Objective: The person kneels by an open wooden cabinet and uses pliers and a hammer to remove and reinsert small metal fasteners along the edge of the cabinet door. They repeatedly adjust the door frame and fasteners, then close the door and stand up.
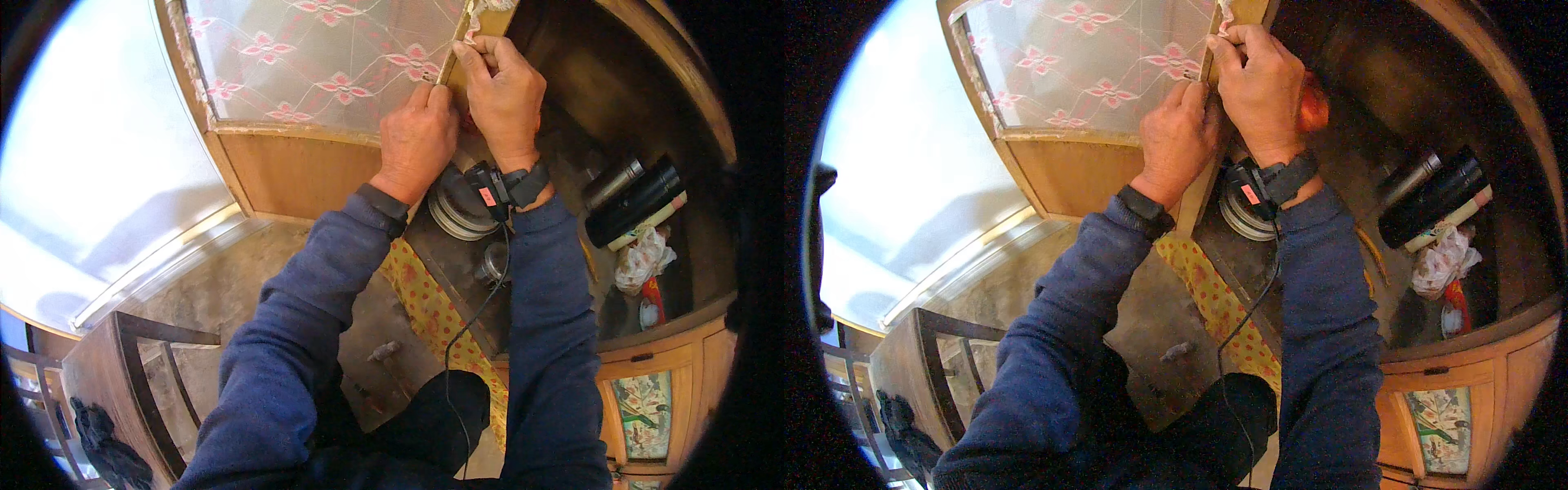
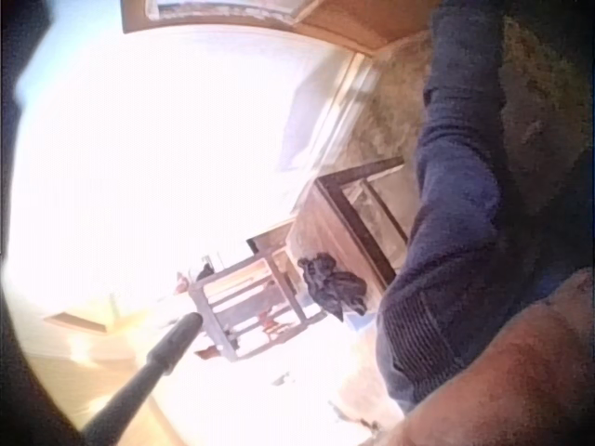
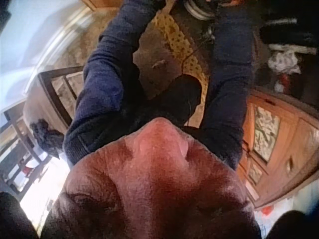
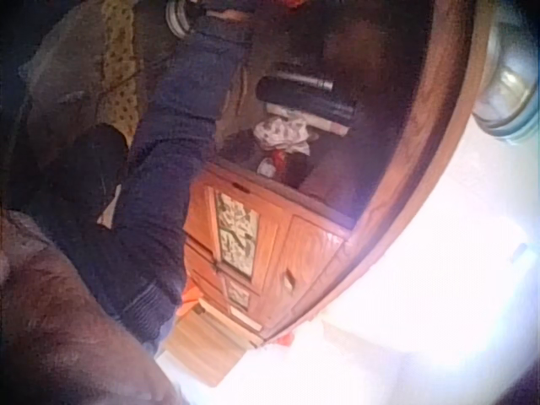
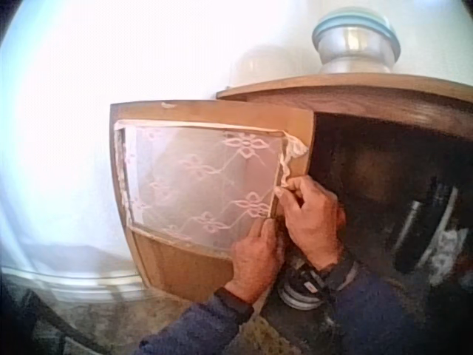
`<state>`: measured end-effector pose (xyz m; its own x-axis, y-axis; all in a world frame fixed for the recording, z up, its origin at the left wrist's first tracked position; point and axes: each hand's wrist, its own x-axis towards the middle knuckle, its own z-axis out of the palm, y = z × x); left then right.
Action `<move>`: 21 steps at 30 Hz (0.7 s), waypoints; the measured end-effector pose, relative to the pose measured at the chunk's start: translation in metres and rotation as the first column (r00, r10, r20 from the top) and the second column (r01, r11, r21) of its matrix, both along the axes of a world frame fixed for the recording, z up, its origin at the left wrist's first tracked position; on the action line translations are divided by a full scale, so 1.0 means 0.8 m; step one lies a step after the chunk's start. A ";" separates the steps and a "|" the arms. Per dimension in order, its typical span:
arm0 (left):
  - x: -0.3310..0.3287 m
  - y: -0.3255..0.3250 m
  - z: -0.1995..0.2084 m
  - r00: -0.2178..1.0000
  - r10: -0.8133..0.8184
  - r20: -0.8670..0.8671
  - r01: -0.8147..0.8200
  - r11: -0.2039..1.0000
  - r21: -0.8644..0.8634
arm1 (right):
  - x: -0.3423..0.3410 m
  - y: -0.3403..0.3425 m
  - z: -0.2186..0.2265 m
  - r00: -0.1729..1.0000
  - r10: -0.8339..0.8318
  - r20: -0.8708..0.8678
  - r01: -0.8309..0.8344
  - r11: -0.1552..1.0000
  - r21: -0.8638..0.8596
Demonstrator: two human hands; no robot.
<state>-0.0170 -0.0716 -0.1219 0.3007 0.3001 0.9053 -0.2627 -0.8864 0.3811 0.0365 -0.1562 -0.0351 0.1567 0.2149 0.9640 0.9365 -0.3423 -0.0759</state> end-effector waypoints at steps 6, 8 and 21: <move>0.003 0.009 -0.006 0.998 -0.048 0.046 0.049 0.998 -0.028 | 0.000 0.006 0.004 0.965 -0.165 0.203 0.186 0.978 -0.090; 0.005 0.009 -0.007 0.996 -0.059 0.064 0.062 0.997 -0.053 | 0.001 0.005 0.004 0.959 -0.195 0.208 0.226 0.965 -0.134; 0.014 0.003 -0.012 0.990 -0.015 0.137 0.033 0.991 -0.126 | 0.017 -0.009 0.005 0.967 -0.088 0.240 0.147 0.961 -0.236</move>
